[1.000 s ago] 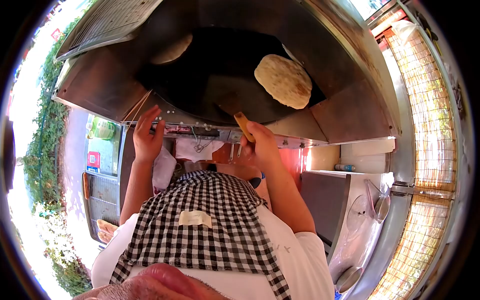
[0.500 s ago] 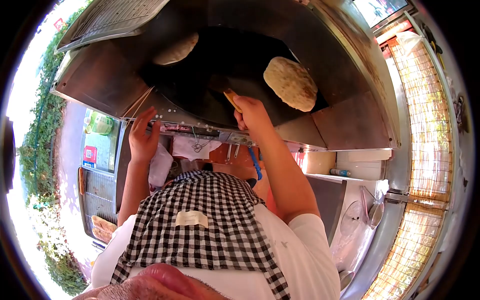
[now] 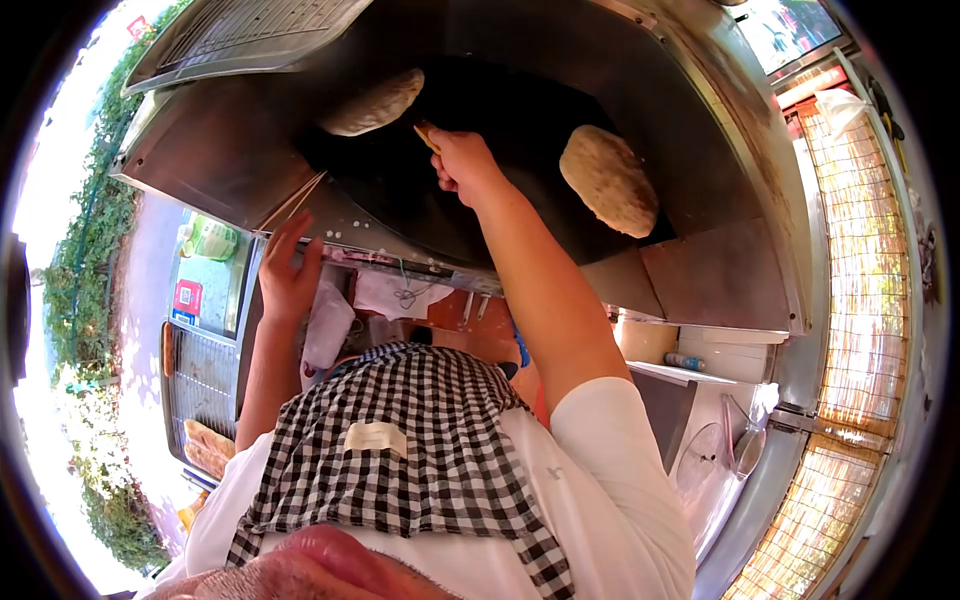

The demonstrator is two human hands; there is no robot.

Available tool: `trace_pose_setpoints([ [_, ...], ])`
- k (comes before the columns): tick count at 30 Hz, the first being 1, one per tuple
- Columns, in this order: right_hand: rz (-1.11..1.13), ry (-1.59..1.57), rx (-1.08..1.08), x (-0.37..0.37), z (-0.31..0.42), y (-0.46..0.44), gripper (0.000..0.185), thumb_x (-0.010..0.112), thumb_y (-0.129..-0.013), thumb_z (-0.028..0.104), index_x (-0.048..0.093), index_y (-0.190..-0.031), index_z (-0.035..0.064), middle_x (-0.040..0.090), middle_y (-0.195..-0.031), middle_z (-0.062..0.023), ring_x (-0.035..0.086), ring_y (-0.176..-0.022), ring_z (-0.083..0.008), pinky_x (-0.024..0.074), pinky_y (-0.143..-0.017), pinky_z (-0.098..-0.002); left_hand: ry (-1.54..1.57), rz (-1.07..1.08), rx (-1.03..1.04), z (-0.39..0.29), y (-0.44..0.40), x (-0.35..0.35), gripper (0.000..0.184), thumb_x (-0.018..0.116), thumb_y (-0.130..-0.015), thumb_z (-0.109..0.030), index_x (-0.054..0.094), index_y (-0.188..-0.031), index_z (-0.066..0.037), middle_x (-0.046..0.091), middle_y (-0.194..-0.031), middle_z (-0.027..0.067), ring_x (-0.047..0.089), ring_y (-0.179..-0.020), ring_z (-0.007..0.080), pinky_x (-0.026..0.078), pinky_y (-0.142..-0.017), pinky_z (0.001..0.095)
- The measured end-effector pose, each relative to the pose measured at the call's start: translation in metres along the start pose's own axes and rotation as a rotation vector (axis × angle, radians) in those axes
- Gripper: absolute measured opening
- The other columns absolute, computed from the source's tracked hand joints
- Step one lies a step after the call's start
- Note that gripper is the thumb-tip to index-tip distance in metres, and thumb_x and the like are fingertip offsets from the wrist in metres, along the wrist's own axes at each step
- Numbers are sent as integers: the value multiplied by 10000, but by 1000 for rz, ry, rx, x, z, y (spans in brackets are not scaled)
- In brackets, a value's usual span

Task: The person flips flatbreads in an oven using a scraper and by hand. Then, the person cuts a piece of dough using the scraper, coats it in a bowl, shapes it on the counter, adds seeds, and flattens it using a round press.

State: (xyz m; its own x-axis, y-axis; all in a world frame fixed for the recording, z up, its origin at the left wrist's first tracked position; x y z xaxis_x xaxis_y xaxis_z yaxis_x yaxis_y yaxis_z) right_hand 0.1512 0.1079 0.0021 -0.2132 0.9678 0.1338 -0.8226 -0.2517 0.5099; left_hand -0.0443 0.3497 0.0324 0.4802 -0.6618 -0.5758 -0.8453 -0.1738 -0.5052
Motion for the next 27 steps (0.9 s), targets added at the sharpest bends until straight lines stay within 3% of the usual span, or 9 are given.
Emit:
trace_pose_setpoints([
  [5, 23, -67, -76, 10, 4, -24, 292, 612, -1060, 301, 668, -1105, 18, 550, -703, -19, 428, -531, -110, 379, -499, -287, 14, 35, 12, -15, -30, 18, 290, 737, -941, -120, 730, -1214, -21, 722, -1278, 166, 695, -1166, 363, 550, -991, 420],
  [11, 98, -156, -93, 0, -6, -4, 279, 592, -1067, 313, 645, -1054, 40, 541, -680, -14, 435, -525, -115, 380, -502, -291, -53, 19, 129, -8, -80, 62, 336, 720, -935, -151, 715, -1256, -52, 708, -1296, 154, 677, -1158, 380, 540, -1005, 455],
  [16, 22, -77, -71, -15, -9, 21, 281, 598, -1065, 318, 627, -983, 51, 517, -672, -9, 408, -532, -110, 363, -517, -293, -192, 83, 204, 3, -109, 112, 380, 693, -912, -159, 700, -1284, -78, 699, -1322, 131, 666, -1167, 392, 518, -1041, 481],
  [20, -64, 31, -86, -36, -8, 51, 302, 605, -1062, 317, 639, -1048, 18, 496, -668, -14, 391, -535, -115, 351, -523, -292, -252, 184, 59, 27, -129, 147, 355, 661, -922, -193, 702, -1257, -82, 701, -1307, 158, 661, -1180, 402, 512, -1051, 495],
  [27, -182, -113, -101, -90, -34, 115, 344, 612, -1060, 322, 645, -1160, -6, 476, -646, -3, 383, -524, -109, 338, -518, -291, -492, 407, -163, 21, -154, 181, 369, 615, -984, -339, 702, -1190, -45, 709, -1229, 230, 662, -1193, 402, 485, -1089, 514],
])
Point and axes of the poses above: each hand's wrist, its own y-axis away from the middle knuckle, its own x-axis out of the palm, z = x × y, the point moved 6 cm from there along -y, towards the middle knuckle
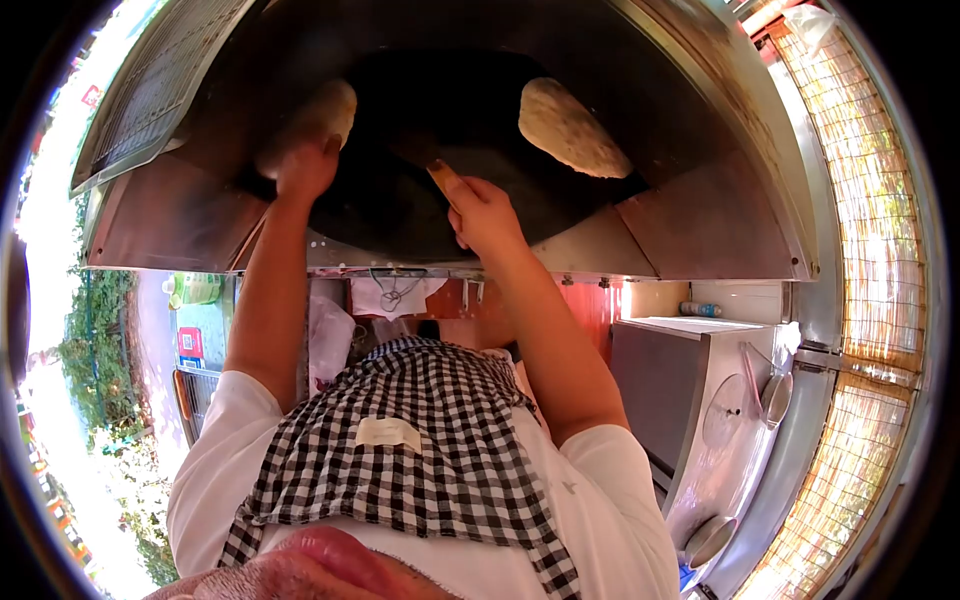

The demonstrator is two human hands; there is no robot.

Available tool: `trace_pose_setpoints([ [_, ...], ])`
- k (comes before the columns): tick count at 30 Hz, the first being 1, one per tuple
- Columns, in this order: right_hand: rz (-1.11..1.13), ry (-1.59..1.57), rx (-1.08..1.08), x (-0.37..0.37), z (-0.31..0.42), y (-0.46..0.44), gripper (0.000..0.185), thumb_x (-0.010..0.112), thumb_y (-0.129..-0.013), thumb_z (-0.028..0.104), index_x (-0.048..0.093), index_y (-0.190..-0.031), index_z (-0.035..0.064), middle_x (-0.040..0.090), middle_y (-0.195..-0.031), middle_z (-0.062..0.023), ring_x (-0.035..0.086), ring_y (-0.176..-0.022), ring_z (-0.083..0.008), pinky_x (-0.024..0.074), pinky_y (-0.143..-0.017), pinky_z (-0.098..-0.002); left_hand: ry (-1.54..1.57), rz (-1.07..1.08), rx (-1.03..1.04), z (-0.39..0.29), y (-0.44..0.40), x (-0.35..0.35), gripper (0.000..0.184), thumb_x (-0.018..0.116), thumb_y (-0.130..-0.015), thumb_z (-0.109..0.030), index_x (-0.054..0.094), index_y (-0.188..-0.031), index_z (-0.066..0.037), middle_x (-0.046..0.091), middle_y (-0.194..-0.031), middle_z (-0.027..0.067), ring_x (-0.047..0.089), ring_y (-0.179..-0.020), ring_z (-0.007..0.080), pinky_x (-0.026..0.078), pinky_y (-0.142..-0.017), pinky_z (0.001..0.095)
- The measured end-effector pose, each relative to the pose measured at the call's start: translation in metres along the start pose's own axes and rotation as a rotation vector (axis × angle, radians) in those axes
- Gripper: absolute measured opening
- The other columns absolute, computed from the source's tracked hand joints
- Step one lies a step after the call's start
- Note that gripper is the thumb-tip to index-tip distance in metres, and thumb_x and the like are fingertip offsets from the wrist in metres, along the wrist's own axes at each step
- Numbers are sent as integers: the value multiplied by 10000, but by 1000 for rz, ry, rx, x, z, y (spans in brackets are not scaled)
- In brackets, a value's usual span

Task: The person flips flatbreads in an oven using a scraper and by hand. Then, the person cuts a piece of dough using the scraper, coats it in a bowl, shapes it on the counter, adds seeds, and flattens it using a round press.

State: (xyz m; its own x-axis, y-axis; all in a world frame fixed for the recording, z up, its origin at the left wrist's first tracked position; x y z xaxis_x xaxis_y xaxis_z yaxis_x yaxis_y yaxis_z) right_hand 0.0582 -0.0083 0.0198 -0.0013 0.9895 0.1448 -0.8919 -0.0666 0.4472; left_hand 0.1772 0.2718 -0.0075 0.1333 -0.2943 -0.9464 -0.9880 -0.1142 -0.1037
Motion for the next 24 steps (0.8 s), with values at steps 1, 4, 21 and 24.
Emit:
trace_pose_setpoints([
  [1, -29, -18, 8, -9, 0, 11, 343, 612, -1061, 321, 646, -1159, -6, 472, -641, -1, 380, -520, -107, 338, -517, -290, -33, 4, 10, -5, -1, 0, 381, 605, -992, -356, 705, -1176, -37, 713, -1216, 233, 666, -1186, 403, 470, -1110, 512],
  [4, -112, -36, -17, -43, -7, 37, 338, 608, -1064, 317, 649, -1164, -3, 465, -628, 4, 374, -510, -102, 334, -514, -285, -72, 65, 27, -24, 0, -5, 412, 577, -1008, -388, 722, -1110, -16, 733, -1155, 232, 686, -1145, 402, 411, -1178, 506],
  [21, -392, -135, -131, -159, -42, 153, 384, 571, -1087, 295, 641, -1307, -11, 447, -608, 21, 391, -516, -83, 327, -498, -266, 8, 50, 649, -189, 84, 30, 364, 706, -907, -277, 744, -1225, -102, 735, -1275, 72, 563, -1397, 262, 169, -1282, 614],
  [24, -414, -150, -147, -169, -54, 162, 386, 571, -1086, 285, 636, -1324, -12, 457, -616, 21, 398, -520, -81, 328, -497, -262, 143, 100, 711, -207, 90, 37, 363, 683, -896, -238, 741, -1236, -125, 730, -1300, 59, 556, -1406, 260, 159, -1290, 604],
])
Point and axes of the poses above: each hand's wrist, its own y-axis away from the middle knuckle, its own x-axis out of the palm, z = x × y, the point moved 6 cm from there along -y, towards the middle knuckle
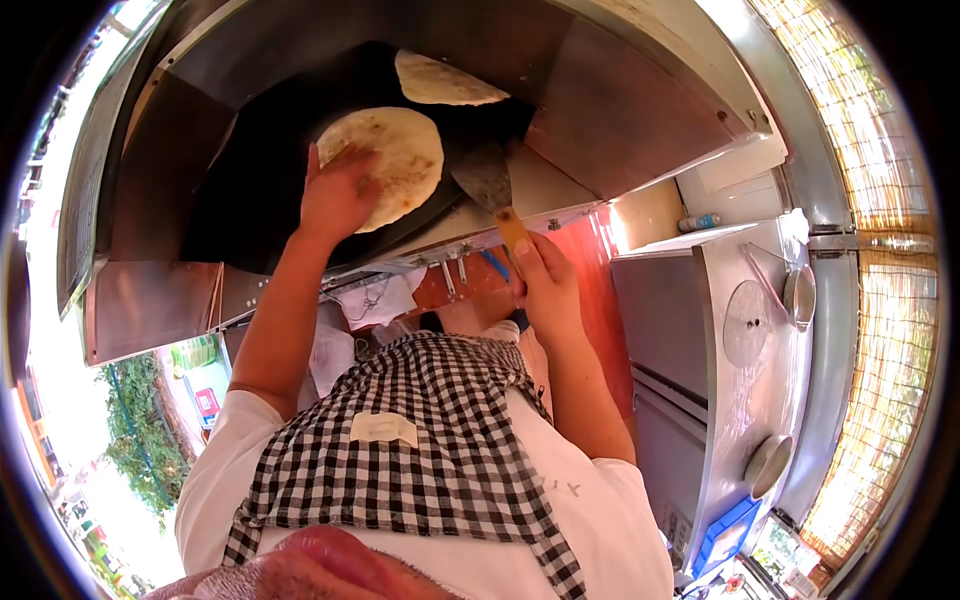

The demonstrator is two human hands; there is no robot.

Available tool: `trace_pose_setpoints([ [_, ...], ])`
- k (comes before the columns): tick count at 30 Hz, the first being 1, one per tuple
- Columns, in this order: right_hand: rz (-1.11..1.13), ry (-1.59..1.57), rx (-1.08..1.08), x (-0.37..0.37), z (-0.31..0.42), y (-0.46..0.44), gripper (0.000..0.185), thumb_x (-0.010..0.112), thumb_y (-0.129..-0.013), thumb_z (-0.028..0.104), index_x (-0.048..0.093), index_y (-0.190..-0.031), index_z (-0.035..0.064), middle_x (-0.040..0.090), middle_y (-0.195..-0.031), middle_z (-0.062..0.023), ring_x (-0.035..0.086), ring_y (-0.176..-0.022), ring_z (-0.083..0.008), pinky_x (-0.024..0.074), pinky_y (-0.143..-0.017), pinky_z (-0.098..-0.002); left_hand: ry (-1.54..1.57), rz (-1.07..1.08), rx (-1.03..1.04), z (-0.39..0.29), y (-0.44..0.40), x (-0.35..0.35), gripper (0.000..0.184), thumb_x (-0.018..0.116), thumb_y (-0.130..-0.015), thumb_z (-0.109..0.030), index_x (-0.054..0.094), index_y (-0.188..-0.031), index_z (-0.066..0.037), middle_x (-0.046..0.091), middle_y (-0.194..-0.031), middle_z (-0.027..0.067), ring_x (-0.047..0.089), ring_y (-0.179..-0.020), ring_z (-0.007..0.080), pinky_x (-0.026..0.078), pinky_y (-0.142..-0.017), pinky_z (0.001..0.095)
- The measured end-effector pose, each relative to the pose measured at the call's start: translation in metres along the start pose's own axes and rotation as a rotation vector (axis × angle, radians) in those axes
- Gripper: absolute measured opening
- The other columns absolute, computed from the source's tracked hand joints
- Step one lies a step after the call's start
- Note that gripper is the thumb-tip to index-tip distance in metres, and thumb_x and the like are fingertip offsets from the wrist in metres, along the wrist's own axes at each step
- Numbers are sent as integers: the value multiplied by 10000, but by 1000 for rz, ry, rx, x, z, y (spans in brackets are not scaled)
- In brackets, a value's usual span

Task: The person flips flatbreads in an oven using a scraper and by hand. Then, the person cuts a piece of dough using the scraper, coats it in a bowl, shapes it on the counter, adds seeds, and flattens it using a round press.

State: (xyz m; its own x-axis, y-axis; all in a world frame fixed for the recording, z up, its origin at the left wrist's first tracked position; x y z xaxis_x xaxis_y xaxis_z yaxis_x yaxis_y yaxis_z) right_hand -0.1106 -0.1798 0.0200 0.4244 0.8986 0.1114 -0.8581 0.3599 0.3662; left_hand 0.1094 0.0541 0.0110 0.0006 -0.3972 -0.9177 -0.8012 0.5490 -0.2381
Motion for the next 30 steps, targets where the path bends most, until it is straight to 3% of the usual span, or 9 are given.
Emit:
trace_pose_setpoints([
  [9, -15, -10, -24, -17, -1, 11, 374, 559, -1091, 271, 638, -1319, -15, 468, -621, 17, 418, -527, -76, 336, -496, -252, -29, 20, 62, -31, -24, 16, 376, 633, -866, -157, 732, -1229, -178, 719, -1334, 26, 522, -1443, 282, 136, -1254, 714],
  [15, -13, 5, -49, -23, -4, 17, 369, 557, -1091, 265, 641, -1318, -15, 470, -621, 16, 420, -528, -77, 342, -496, -251, -76, -17, 25, -27, -21, 6, 372, 649, -879, -164, 737, -1241, -163, 691, -1387, 42, 505, -1460, 294, 147, -1257, 696],
  [19, -31, -3, -23, -23, -3, 20, 366, 559, -1090, 260, 642, -1315, -17, 470, -624, 17, 418, -528, -77, 344, -496, -251, -108, -79, -19, -21, -2, -10, 302, 678, -905, -223, 773, -1166, -103, 634, -1470, 84, 461, -1489, 333, 140, -1259, 688],
  [25, -24, -2, -17, -19, -10, 19, 354, 568, -1086, 254, 645, -1302, -15, 466, -625, 19, 411, -521, -78, 337, -492, -252, -233, 48, -40, -23, 24, -15, 325, 688, -930, -285, 768, -1228, -184, 535, -1578, 84, 342, -1555, 379, 106, -1249, 719],
  [30, 4, 15, -19, -6, -10, 16, 349, 569, -1086, 261, 643, -1288, -14, 457, -611, 21, 401, -500, -82, 332, -484, -256, -272, 66, -88, -15, 14, -9, 326, 665, -955, -292, 753, -1262, -226, 504, -1604, 84, 337, -1558, 381, 99, -1246, 728],
])
Point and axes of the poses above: each hand's wrist, its own y-axis away from the middle knuckle, its own x-axis out of the palm, z = x × y, the point moved 6 cm from there along -y, towards the middle knuckle
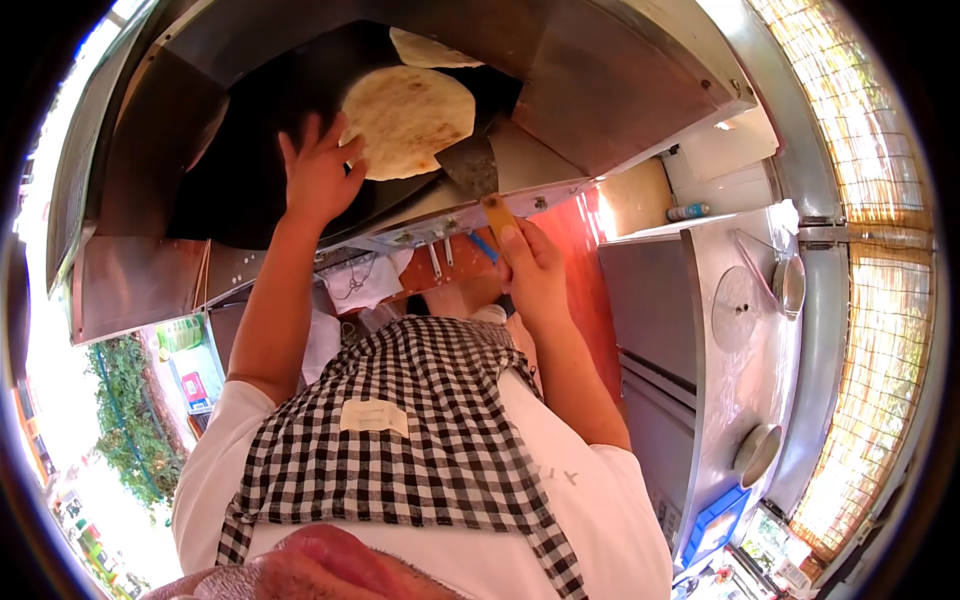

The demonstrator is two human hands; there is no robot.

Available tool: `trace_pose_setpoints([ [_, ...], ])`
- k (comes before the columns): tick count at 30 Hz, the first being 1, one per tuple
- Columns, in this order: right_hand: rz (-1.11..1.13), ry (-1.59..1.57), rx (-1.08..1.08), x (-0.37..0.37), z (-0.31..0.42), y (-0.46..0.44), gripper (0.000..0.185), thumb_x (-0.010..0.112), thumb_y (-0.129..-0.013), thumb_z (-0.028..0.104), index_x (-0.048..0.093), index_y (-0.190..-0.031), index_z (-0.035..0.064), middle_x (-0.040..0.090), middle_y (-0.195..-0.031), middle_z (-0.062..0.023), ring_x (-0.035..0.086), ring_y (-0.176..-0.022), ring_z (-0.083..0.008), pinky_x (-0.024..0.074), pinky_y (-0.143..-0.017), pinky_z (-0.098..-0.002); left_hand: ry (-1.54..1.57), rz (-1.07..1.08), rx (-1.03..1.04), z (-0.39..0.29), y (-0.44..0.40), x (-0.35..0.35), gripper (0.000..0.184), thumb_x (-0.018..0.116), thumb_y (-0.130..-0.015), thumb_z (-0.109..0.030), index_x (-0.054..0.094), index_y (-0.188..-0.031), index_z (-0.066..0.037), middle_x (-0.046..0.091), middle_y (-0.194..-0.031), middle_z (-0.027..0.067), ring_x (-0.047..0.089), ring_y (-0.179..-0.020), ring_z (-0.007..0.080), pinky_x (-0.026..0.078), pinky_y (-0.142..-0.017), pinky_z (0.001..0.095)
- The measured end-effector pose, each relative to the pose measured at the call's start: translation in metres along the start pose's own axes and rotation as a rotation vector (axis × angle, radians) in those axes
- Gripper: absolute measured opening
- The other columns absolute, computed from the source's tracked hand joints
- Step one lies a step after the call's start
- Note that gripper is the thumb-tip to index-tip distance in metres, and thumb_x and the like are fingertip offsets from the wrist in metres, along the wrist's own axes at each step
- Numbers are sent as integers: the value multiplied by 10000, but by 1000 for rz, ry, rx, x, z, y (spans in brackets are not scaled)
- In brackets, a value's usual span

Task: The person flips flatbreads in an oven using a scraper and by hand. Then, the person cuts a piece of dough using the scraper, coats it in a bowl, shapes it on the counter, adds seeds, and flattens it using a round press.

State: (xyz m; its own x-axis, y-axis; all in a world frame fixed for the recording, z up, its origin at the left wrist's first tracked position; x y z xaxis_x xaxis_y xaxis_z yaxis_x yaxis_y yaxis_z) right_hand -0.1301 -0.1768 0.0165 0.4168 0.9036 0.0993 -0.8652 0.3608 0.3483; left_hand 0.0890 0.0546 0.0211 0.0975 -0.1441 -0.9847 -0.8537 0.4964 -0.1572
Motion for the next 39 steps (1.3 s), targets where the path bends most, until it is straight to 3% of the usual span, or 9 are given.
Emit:
trace_pose_setpoints([
  [11, -17, 10, -5, 16, -5, 14, 359, 585, -1080, 281, 653, -1268, -17, 463, -614, 23, 409, -506, -76, 335, -483, -258, 268, -311, 32, 28, 48, -30, 320, 734, -928, -243, 767, -1217, -107, 623, -1478, 128, 468, -1478, 346, 219, -1257, 629],
  [19, 64, 103, 106, 47, -16, 24, 362, 574, -1082, 280, 658, -1299, 3, 497, -675, 23, 428, -557, -71, 349, -506, -244, 334, -400, -94, 79, 121, -45, 302, 733, -942, -198, 761, -1201, -46, 663, -1422, 154, 506, -1446, 386, 268, -1242, 614],
  [26, 128, 146, 67, 72, -18, 21, 367, 561, -1087, 272, 649, -1310, -7, 497, -675, 16, 425, -553, -86, 361, -521, -249, 407, -483, -132, 89, 156, -60, 285, 742, -927, -131, 752, -1198, -43, 702, -1343, 140, 571, -1380, 375, 323, -1222, 589],
  [32, 236, 29, 92, 89, -24, 20, 286, 562, -1092, 287, 677, -1145, 30, 493, -623, 33, 423, -504, -63, 339, -478, -245, 416, -538, -139, 91, 175, -66, 269, 740, -923, -109, 744, -1185, -47, 723, -1266, 123, 614, -1319, 360, 357, -1201, 579],
  [39, 323, 83, 83, 78, -9, 5, 291, 561, -1097, 282, 673, -1182, 27, 494, -615, 36, 409, -487, -63, 332, -465, -242, 398, -556, -233, 75, 181, -65, 257, 740, -924, -113, 741, -1174, -53, 725, -1234, 117, 635, -1282, 351, 373, -1197, 572],
])
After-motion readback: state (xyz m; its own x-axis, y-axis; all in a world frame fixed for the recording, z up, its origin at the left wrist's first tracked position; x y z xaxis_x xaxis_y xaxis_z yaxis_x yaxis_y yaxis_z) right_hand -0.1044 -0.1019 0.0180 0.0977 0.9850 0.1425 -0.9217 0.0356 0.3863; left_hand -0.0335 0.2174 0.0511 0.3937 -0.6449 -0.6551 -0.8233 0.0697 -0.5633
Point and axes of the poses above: each hand's wrist, its own y-axis away from the middle knuckle, its own x-axis out of the palm, z = x × y, the point moved 6 cm from there along -y, towards the middle knuckle
